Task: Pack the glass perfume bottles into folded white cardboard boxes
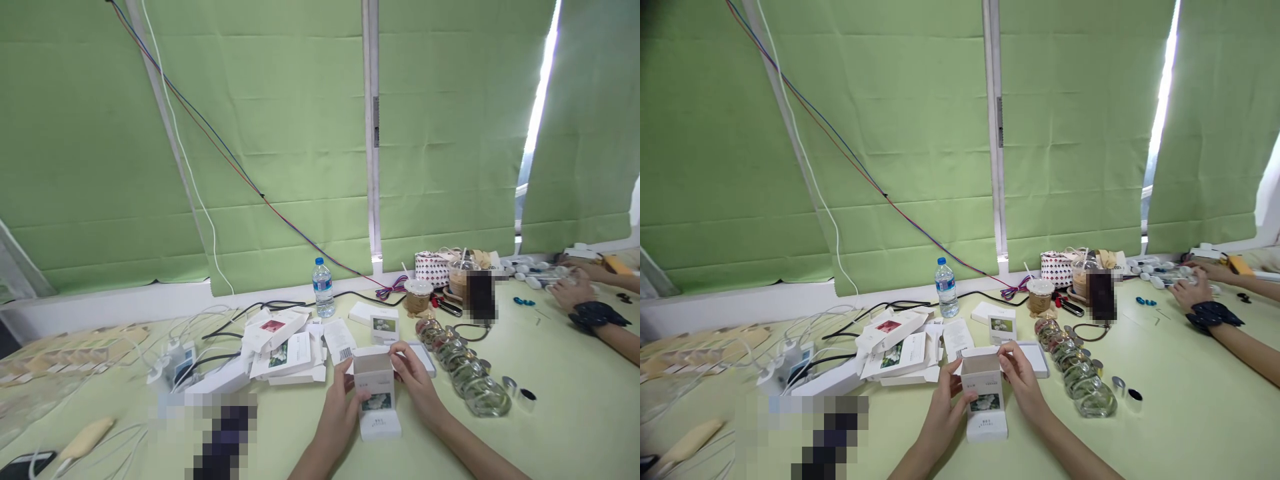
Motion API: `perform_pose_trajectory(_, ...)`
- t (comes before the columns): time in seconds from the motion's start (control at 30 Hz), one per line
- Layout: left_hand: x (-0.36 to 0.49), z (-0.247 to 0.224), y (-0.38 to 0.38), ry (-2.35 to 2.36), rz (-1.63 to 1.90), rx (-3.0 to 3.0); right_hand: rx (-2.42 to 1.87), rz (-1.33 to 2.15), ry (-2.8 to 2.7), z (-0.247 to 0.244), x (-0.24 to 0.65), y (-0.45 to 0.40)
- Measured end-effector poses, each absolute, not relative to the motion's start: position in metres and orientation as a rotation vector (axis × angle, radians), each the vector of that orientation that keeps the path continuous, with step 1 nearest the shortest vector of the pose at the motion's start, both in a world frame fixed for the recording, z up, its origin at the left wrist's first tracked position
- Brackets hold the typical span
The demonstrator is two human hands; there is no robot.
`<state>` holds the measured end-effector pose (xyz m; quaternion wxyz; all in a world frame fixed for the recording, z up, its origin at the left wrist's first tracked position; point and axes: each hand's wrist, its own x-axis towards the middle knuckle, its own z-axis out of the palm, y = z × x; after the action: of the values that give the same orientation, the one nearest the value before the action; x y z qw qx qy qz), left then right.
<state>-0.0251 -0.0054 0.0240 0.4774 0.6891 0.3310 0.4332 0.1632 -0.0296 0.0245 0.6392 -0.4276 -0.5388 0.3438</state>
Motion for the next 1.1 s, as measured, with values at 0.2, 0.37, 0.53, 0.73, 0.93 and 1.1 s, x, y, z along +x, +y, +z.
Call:
perform_pose_trajectory(0.2, -0.022, 0.022, -0.005, 0.788, 1.073, 1.651, -1.016, 0.529, -1.286, 0.022, 0.17, -0.029)
perform_pose_trajectory(0.37, -0.017, 0.026, -0.008, 0.692, 1.088, 1.492, -1.004, 0.49, -1.312, 0.025, 0.174, -0.029)
perform_pose_trajectory(0.53, -0.017, 0.027, -0.009, 0.707, 1.098, 1.426, -0.973, 0.558, -1.327, 0.029, 0.173, -0.033)
perform_pose_trajectory(0.73, -0.018, 0.024, -0.01, 0.692, 1.063, 1.575, -1.039, 0.687, -1.277, 0.034, 0.173, -0.032)
perform_pose_trajectory(0.93, -0.018, 0.021, -0.007, 0.753, 1.071, 1.597, -1.09, 0.753, -1.274, 0.037, 0.173, -0.03)
perform_pose_trajectory(1.1, -0.018, 0.02, -0.007, 0.766, 1.077, 1.606, -1.063, 0.816, -1.243, 0.035, 0.171, -0.03)
